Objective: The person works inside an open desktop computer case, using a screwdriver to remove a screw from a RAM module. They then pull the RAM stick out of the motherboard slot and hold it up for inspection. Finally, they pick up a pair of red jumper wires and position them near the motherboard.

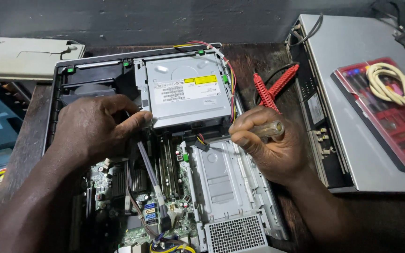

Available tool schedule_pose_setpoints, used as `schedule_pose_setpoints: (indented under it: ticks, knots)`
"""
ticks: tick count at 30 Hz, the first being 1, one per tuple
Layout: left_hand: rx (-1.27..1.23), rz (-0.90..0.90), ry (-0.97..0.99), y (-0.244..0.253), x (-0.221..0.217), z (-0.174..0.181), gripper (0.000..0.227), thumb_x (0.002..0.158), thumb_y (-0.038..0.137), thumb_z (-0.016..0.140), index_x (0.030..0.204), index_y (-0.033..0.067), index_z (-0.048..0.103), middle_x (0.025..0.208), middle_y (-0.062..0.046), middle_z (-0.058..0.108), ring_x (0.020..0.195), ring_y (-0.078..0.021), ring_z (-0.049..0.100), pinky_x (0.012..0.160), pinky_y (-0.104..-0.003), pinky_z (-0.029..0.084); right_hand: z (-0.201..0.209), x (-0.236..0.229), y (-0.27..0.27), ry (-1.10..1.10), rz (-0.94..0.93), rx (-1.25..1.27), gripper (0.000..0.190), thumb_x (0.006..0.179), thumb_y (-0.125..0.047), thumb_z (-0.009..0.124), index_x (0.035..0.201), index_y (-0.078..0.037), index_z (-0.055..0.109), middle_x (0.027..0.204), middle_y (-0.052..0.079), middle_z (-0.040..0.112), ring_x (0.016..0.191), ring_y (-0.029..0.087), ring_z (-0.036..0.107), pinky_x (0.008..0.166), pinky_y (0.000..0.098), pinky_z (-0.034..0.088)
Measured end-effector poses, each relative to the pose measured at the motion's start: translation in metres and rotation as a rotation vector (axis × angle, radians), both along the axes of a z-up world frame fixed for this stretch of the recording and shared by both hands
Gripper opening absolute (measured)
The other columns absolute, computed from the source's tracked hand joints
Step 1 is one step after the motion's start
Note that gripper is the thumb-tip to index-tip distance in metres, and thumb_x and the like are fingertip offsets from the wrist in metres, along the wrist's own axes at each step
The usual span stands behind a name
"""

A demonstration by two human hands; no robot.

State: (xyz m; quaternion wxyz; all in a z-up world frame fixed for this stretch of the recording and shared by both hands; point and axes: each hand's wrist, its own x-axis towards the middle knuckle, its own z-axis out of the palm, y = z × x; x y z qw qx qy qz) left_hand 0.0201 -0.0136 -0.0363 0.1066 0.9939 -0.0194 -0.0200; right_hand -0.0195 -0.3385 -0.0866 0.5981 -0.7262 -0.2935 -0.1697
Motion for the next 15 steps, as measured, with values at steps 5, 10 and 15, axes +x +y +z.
schedule_pose_setpoints:
  ticks: [5, 10, 15]
  knots:
    - [-0.027, -0.027, -0.015, -0.002, -0.002, 0.003, 0.04, 0.096, 0.066, 0.064, 0.11, 0.0342, 0.084, 0.1, 0.001, 0.083, 0.091, -0.0264, 0.077, 0.074, -0.048, 0.053, 0.004, -0.002, 0.002, 0.003, -0.066, -0.059, 0.017, 0.1, -0.026, 0.074, 0.102, -0.011, 0.065, 0.096, 0.009, 0.074, 0.089, 0.021, 0.077, 0.082, 0.0312, 0.065]
    - [-0.031, -0.013, -0.006, -0.001, -0.002, 0.002, 0.039, 0.094, 0.067, 0.065, 0.107, 0.0357, 0.084, 0.097, 0.002, 0.083, 0.095, -0.026, 0.076, 0.077, -0.049, 0.051, 0.012, -0.01, 0.01, -0.155, -0.213, -0.045, 0.017, 0.107, -0.022, 0.066, 0.106, -0.008, 0.058, 0.096, 0.011, 0.071, 0.091, 0.023, 0.073, 0.088, 0.0344, 0.063]
    - [-0.036, 0.006, 0.01, -0.004, -0.004, 0.008, 0.039, 0.094, 0.065, 0.066, 0.108, 0.0342, 0.084, 0.099, 0.0, 0.082, 0.095, -0.0275, 0.076, 0.077, -0.049, 0.052, 0.0, -0.004, 0.006, -0.005, -0.081, 0.05, 0.012, 0.107, -0.023, 0.066, 0.104, -0.012, 0.062, 0.097, 0.008, 0.072, 0.09, 0.02, 0.074, 0.083, 0.032, 0.066]
